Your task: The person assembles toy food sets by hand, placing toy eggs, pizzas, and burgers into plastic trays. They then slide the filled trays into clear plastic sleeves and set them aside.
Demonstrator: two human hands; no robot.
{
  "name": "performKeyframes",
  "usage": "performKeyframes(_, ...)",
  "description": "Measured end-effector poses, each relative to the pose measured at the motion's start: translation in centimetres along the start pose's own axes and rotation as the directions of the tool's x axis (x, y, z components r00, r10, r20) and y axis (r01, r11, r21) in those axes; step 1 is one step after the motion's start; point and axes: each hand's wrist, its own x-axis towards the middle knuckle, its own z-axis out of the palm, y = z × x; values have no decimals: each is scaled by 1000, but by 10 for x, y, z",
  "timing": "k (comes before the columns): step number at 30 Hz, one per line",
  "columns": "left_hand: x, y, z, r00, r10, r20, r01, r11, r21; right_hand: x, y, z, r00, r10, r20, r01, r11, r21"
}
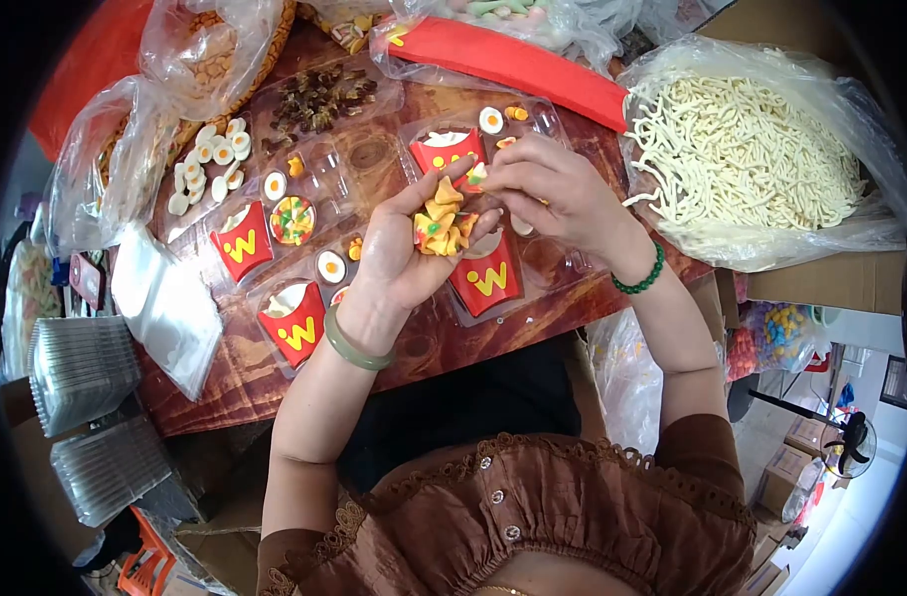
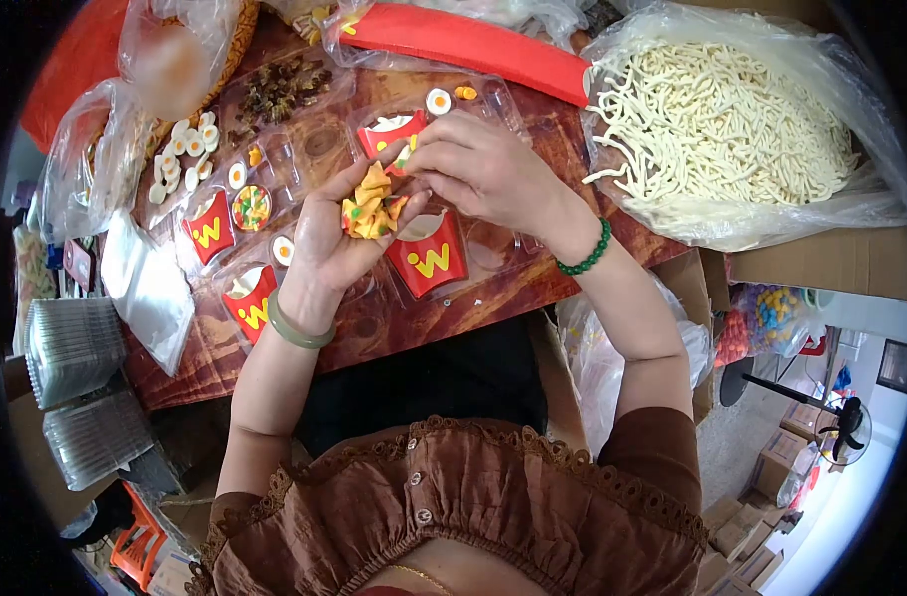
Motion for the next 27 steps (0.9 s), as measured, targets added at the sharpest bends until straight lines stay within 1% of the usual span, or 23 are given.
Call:
performKeyframes(1, -2, 1, 2, 1000, -6, -29, 7, 1000, 24, -4, 1, -5, 997, -70, -33, 68, 995, -72)
performKeyframes(5, -1, 1, 6, 998, 12, -54, -13, 1000, -18, -19, 10, -9, 997, -39, -59, 37, 998, -40)
performKeyframes(7, 0, 2, 1, 996, 32, -88, -35, 999, -40, -25, 20, -6, 977, 163, -137, -172, 983, -62)
performKeyframes(8, 1, 3, 1, 989, 51, -136, -57, 998, -38, -28, 24, -6, 977, 164, -137, -175, 982, -67)
performKeyframes(11, 4, 6, -3, 986, 60, -154, -67, 997, -41, -30, 32, -5, 935, 327, -139, -339, 938, -73)
performKeyframes(12, 4, 6, -3, 986, 60, -155, -67, 997, -42, -30, 34, -3, 935, 327, -138, -339, 938, -74)
performKeyframes(14, 5, 6, -1, 984, 61, -168, -69, 997, -40, -26, 35, 3, 949, 287, -127, -307, 935, -180)
performKeyframes(15, 6, 7, -3, 984, 61, -168, -69, 997, -41, -24, 36, 8, 949, 287, -127, -307, 934, -181)
performKeyframes(18, 11, 7, -10, 984, 56, -170, -69, 995, -68, -21, 42, 26, 953, 281, -110, -302, 884, -358)
performKeyframes(19, 12, 7, -11, 981, 67, -184, -76, 996, -46, -20, 40, 26, 953, 282, -110, -303, 884, -356)
performKeyframes(20, 12, 7, -11, 976, 80, -200, -87, 996, -24, -18, 37, 25, 916, 382, -123, -400, 893, -205)
performKeyframes(21, 12, 7, -11, 975, 85, -206, -92, 995, -27, -17, 36, 26, 871, 478, -116, -486, 873, -49)
performKeyframes(25, 9, 5, -4, 958, 100, -267, -96, 995, 30, -20, 43, 29, 870, 470, -151, -482, 874, -58)
performKeyframes(27, 10, 4, -3, 954, 107, -279, -96, 994, 52, -22, 50, 35, 819, 546, -178, -550, 835, 32)
